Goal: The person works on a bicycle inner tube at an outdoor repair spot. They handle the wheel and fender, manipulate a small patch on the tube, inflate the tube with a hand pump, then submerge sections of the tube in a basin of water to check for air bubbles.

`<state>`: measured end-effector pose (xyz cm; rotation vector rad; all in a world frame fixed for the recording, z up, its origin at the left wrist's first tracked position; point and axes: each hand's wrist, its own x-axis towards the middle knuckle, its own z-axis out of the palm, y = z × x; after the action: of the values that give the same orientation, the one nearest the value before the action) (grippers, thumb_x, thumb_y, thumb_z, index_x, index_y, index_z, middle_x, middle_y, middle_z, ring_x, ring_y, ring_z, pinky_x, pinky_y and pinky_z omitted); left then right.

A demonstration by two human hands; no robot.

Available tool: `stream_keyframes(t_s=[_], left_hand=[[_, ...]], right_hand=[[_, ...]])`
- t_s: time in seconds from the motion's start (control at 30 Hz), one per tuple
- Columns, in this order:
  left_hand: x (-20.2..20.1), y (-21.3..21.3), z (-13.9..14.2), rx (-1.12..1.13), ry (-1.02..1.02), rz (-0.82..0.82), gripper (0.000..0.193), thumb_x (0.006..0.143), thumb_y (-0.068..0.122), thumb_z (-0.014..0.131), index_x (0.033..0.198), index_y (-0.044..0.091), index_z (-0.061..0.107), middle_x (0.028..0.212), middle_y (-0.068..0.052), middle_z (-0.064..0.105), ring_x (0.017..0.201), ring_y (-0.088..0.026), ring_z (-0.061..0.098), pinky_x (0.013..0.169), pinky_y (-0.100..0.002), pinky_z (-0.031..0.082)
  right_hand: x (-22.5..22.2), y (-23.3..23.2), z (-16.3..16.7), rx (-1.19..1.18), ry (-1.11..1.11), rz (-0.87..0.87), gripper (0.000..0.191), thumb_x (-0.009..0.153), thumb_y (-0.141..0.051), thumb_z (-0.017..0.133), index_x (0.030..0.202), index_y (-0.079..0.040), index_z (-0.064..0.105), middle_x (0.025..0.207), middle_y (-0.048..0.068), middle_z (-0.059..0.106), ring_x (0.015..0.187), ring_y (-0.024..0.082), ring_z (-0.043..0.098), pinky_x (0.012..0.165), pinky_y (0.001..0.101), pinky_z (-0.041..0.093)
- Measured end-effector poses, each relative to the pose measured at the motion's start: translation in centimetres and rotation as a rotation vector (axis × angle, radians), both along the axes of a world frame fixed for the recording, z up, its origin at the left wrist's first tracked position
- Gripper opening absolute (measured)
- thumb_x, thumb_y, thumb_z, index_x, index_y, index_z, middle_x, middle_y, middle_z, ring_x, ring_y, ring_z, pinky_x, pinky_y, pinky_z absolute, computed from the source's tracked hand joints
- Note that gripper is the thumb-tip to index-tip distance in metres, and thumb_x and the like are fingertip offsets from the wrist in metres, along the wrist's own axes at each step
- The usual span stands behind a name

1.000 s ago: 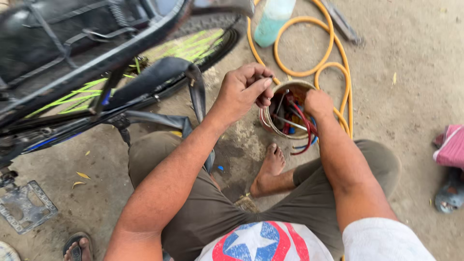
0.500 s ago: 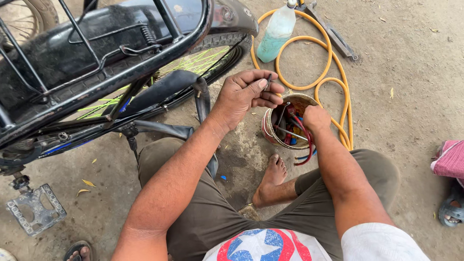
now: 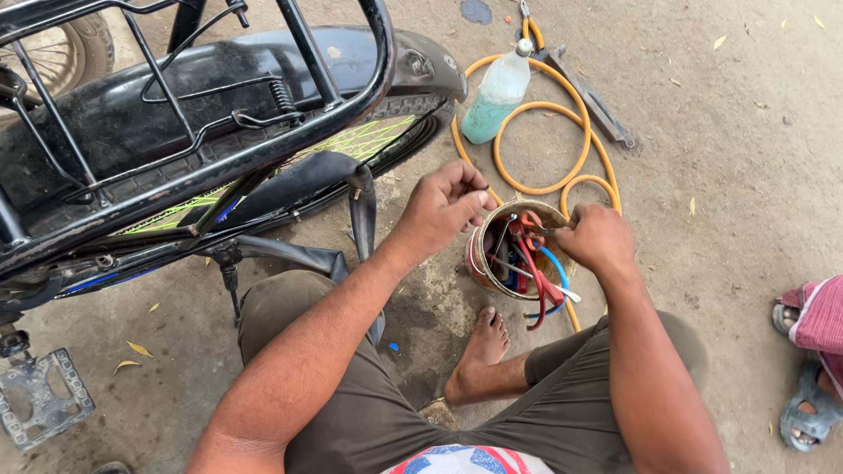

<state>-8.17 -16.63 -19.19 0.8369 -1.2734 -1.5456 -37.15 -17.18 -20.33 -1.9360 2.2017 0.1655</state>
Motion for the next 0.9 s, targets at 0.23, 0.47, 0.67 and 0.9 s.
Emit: stream_keyframes(t_s=[0.23,0.47,0.67,0.9], left_hand=[[-1.3,1.8,-0.1,-0.427,-0.222,-0.166,0.009,0.082,0.003,0.071,0.089,0.003,0.067,0.128,-0.003,0.064,0.083,-0.009,0.068,0.073,-0.025,0.056],[-1.8,1.5,-0.5,-0.026,0.086,-0.219,0.009,0.093,0.002,0.069,0.101,-0.001,0.068,0.097,-0.007,0.070,0.083,-0.008,0.063,0.072,-0.025,0.053],[1.8,-0.1,0.3,-0.024,0.397,-0.021,0.008,0.096,0.002,0.064,0.104,0.004,0.062,0.111,-0.012,0.072,0.086,-0.012,0.069,0.082,-0.027,0.060],[1.9,-0.3,1.1,0.083,0.595,-0.045,0.014,0.100,0.001,0.063,0.113,0.003,0.061,0.111,-0.016,0.070,0.083,-0.011,0.062,0.079,-0.027,0.055]], right_hand=[[4.2,2.6,8.0,-0.137,-0.585,0.340,0.018,0.076,-0.016,0.073,0.086,-0.001,0.068,0.074,0.013,0.069,0.067,0.023,0.069,0.065,0.0372,0.056],[7.6,1.2,4.4,-0.086,-1.439,0.096,0.017,0.100,-0.017,0.066,0.101,0.000,0.066,0.084,0.004,0.068,0.074,0.011,0.061,0.067,0.0269,0.050],[8.1,1.1,3.6,0.133,-1.381,0.126,0.023,0.098,-0.013,0.062,0.117,-0.001,0.065,0.103,0.005,0.071,0.089,0.011,0.065,0.081,0.0281,0.055],[8.5,2.3,4.5,0.431,-1.527,0.154,0.035,0.089,-0.010,0.069,0.122,0.000,0.065,0.108,0.004,0.075,0.096,0.009,0.070,0.084,0.0271,0.057]])
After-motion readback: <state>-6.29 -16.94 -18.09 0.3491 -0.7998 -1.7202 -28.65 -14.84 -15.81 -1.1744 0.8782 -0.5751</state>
